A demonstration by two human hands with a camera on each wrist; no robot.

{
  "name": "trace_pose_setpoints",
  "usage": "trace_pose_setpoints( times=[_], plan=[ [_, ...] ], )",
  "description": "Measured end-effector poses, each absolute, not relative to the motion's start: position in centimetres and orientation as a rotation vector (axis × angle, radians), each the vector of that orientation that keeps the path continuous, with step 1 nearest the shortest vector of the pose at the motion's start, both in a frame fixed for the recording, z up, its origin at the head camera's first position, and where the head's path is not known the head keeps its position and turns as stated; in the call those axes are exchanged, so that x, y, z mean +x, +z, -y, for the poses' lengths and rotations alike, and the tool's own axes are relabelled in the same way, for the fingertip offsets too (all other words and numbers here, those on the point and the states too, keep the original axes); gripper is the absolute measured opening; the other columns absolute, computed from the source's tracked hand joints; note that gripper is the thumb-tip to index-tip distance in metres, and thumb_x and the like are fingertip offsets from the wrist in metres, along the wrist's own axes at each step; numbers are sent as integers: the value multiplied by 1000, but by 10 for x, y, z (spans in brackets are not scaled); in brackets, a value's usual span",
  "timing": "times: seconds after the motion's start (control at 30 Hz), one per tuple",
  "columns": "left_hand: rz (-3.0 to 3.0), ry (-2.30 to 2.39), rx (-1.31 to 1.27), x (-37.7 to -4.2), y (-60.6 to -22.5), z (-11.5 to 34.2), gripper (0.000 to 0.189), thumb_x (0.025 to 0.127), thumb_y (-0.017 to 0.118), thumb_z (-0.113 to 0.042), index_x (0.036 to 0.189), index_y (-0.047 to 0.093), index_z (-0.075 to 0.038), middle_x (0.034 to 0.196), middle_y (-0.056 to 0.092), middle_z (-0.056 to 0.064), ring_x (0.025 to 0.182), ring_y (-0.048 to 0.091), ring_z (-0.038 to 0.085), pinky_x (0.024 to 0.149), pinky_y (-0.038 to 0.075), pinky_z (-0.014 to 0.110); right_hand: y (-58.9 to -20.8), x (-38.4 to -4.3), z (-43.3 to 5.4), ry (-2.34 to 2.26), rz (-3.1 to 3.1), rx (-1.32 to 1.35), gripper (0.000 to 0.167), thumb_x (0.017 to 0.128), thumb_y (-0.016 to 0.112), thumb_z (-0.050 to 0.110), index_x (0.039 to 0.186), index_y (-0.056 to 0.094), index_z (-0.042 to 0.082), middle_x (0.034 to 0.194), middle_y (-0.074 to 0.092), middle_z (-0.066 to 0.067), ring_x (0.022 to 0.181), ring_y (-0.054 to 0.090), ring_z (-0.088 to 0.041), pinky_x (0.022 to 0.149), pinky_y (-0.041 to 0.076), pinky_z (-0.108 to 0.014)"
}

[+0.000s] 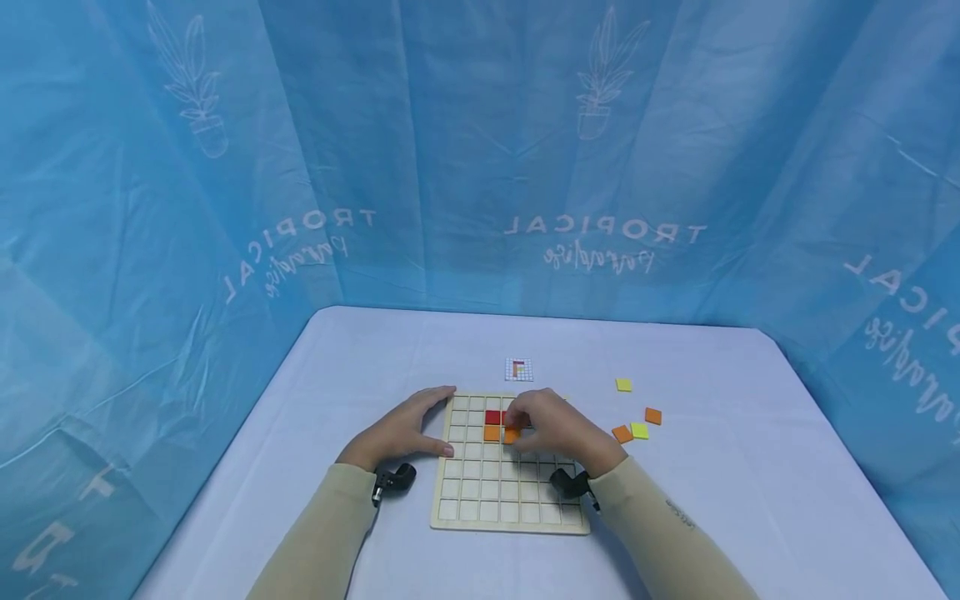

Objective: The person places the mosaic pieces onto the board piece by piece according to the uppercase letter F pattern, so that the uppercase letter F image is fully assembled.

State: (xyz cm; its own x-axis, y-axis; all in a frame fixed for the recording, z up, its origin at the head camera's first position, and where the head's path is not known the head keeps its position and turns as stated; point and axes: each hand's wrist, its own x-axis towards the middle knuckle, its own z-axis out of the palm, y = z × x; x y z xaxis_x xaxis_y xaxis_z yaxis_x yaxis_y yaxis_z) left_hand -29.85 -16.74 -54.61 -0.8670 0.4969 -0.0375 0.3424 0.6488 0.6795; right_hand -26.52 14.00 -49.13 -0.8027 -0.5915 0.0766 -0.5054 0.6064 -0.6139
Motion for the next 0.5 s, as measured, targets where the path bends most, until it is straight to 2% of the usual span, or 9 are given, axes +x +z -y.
trace_pose_setpoints(
  times=[0.2,0.5],
  plan=[
    [-2639,1021,703,-300,-546,168,118,70,96,-57,165,39,-19,168,35,5,155,26,30,124,24,52,-497,-266,-125,-925,-2680,-968,22,82,90,6,97,75,12,93,68,8,84,63,-11,78,57,-26],
    [-2634,1018,715,-299,-546,170,117,70,95,-58,165,39,-19,168,35,4,155,26,28,124,24,51,-505,-265,-110,-884,-2668,-1053,20,81,87,2,94,76,12,89,66,8,80,60,-7,74,56,-24]
  ],
)
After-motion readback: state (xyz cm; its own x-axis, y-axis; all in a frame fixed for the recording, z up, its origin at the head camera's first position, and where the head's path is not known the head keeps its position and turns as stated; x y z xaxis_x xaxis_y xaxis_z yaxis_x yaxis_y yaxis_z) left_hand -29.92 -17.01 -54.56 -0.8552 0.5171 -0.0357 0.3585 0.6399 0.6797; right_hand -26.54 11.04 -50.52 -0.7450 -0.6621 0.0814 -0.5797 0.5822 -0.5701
